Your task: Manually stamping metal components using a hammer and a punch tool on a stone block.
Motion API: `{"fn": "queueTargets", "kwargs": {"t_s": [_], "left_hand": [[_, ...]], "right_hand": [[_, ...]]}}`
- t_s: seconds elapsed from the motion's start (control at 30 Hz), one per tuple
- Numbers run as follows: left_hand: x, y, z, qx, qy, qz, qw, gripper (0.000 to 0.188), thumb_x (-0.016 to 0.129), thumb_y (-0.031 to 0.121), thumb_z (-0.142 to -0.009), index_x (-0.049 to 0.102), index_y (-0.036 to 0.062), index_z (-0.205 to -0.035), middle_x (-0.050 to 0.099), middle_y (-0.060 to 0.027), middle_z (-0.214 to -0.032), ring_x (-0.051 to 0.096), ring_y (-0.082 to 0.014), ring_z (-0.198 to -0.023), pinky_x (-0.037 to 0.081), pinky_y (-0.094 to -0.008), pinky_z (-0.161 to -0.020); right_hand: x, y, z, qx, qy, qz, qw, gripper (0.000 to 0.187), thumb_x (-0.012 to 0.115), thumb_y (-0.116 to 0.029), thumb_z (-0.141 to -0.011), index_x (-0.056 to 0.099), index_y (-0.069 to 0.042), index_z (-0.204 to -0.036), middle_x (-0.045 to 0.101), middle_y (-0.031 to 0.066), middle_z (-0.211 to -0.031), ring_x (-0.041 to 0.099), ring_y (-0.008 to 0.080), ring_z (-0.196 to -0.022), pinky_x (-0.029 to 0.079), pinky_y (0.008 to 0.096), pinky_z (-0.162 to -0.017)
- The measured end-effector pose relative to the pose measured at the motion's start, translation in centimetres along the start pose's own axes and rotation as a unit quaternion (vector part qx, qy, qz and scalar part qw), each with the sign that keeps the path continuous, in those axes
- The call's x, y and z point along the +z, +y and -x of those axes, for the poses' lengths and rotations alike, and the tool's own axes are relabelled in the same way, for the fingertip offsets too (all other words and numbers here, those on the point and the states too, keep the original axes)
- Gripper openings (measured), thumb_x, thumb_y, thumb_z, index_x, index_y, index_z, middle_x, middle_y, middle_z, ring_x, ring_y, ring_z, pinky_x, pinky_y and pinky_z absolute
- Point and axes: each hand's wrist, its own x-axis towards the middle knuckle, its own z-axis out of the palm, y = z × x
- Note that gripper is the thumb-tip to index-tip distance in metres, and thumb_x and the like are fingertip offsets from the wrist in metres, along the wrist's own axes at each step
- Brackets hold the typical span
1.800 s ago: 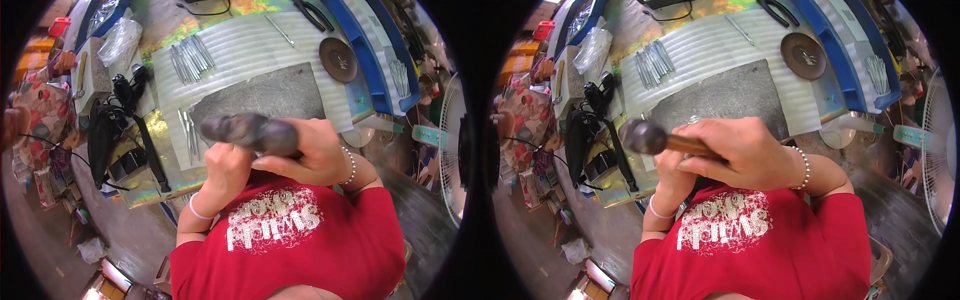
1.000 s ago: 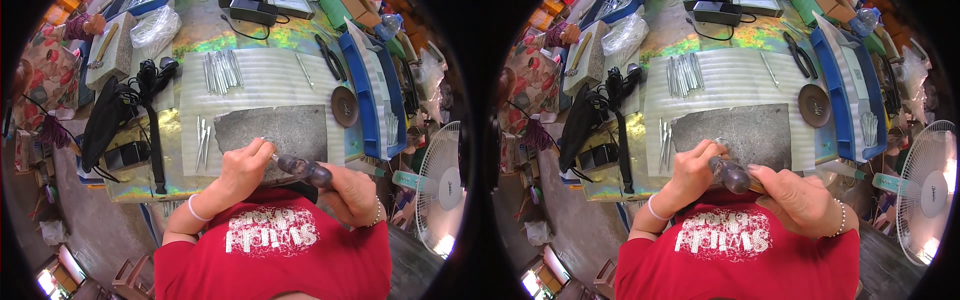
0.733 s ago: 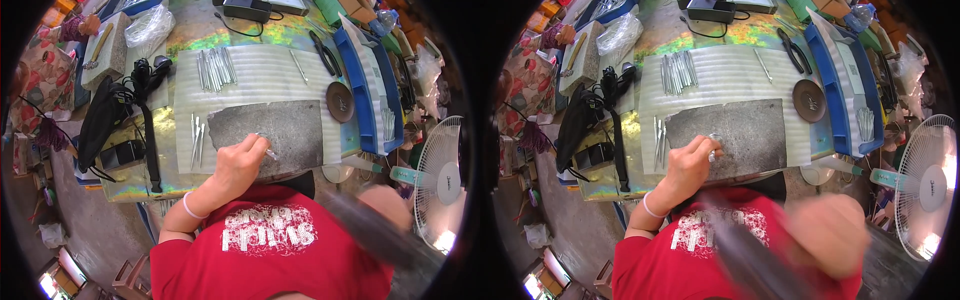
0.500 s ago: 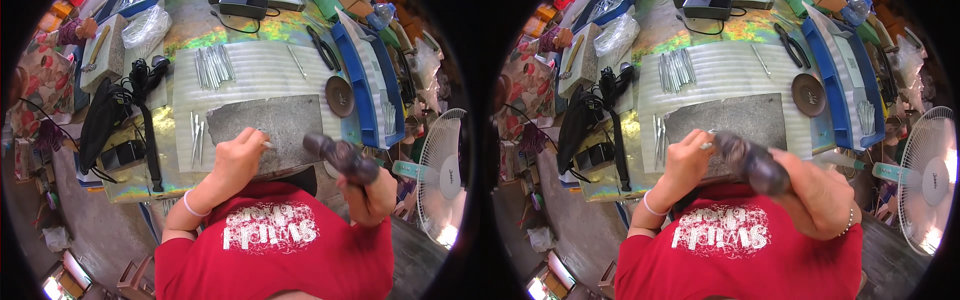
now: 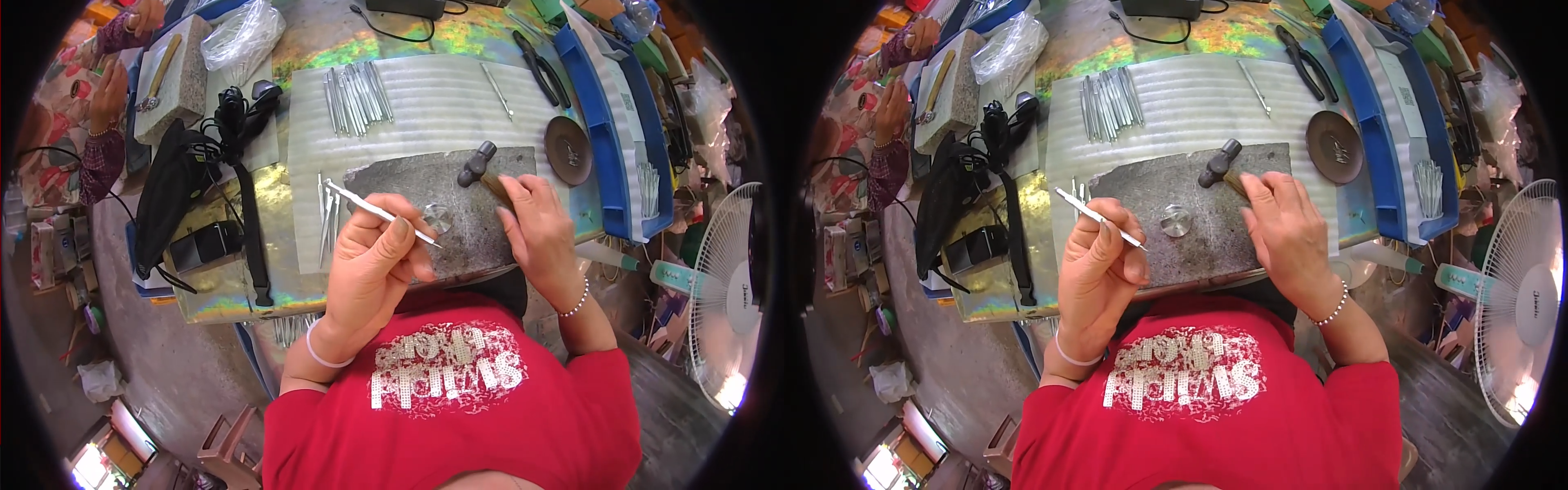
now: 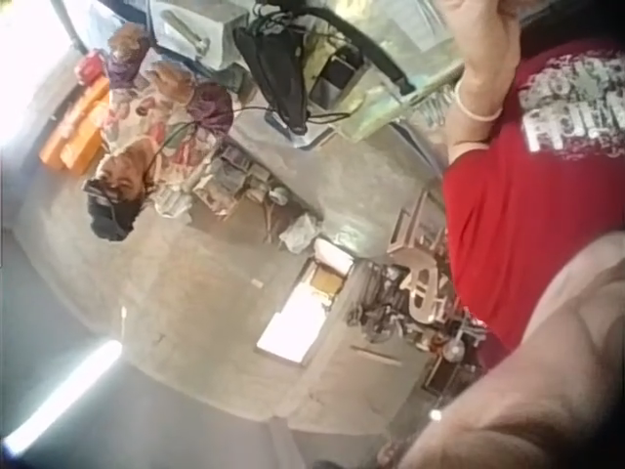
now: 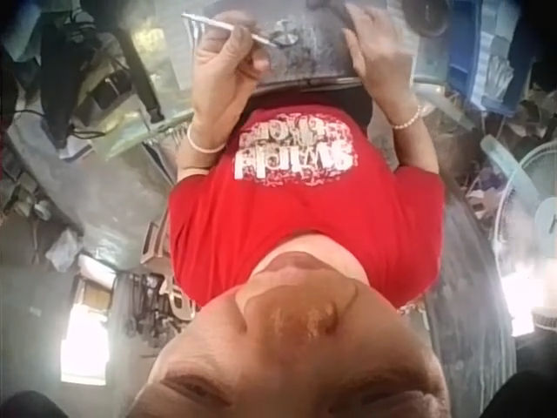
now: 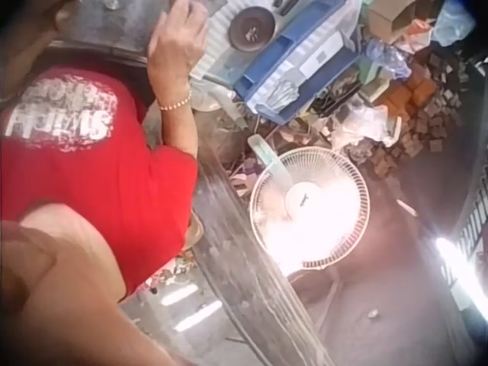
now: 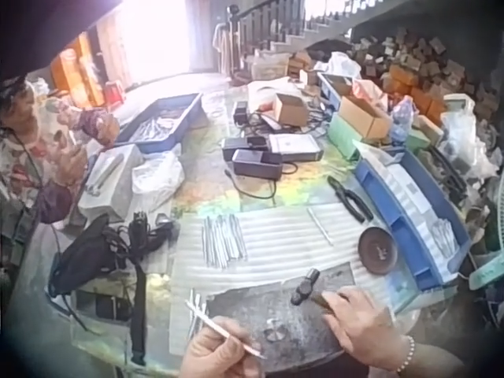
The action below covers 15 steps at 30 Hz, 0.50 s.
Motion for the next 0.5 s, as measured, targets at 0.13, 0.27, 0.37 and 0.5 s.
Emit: {"fn": "queueTargets", "kwargs": {"t_s": [0.13,0.27,0.37,0.5], "left_hand": [[0.0,-1.6,-0.2,-0.006,0.003,0.076,0.997,0.009,0.054,0.013,-0.094,0.054,0.0056,-0.098,0.060,-0.0100,-0.094,0.060,-0.0138,-0.066,0.052,-0.0239,-0.060],[0.3,-3.0,-0.1,-0.048,0.016,0.103,0.993,0.009,0.055,0.014,-0.093,0.054,0.0058,-0.096,0.055,-0.0076,-0.097,0.059,-0.0135,-0.069,0.052,-0.0263,-0.061],[-0.4,-3.7,0.2,-0.054,0.030,0.113,0.992,0.010,0.056,0.014,-0.092,0.054,0.0058,-0.098,0.056,-0.0061,-0.100,0.060,-0.0142,-0.070,0.052,-0.0265,-0.062],[-0.8,-3.6,0.7,-0.072,0.018,0.117,0.990,0.015,0.055,0.014,-0.093,0.055,0.0046,-0.104,0.059,-0.0079,-0.103,0.061,-0.0161,-0.072,0.053,-0.0276,-0.063]], "right_hand": [[-1.0,-2.6,-0.5,0.016,-0.010,-0.374,0.927,0.037,0.069,-0.005,-0.077,0.058,-0.002,-0.112,0.057,0.0124,-0.100,0.059,0.0194,-0.077,0.048,0.0285,-0.070],[1.8,-3.8,-0.6,0.026,0.031,-0.524,0.851,0.029,0.069,-0.001,-0.077,0.061,0.000,-0.105,0.059,0.0097,-0.092,0.058,0.0135,-0.073,0.046,0.0251,-0.067],[2.8,-4.5,-0.6,0.076,0.059,-0.613,0.784,0.019,0.065,0.002,-0.080,0.063,0.001,-0.099,0.059,0.0076,-0.085,0.057,0.0130,-0.074,0.045,0.0237,-0.066],[2.5,-4.4,-0.4,0.122,0.041,-0.686,0.717,0.012,0.063,0.000,-0.085,0.061,0.002,-0.096,0.059,0.0053,-0.087,0.056,0.0090,-0.078,0.045,0.0206,-0.069]]}}
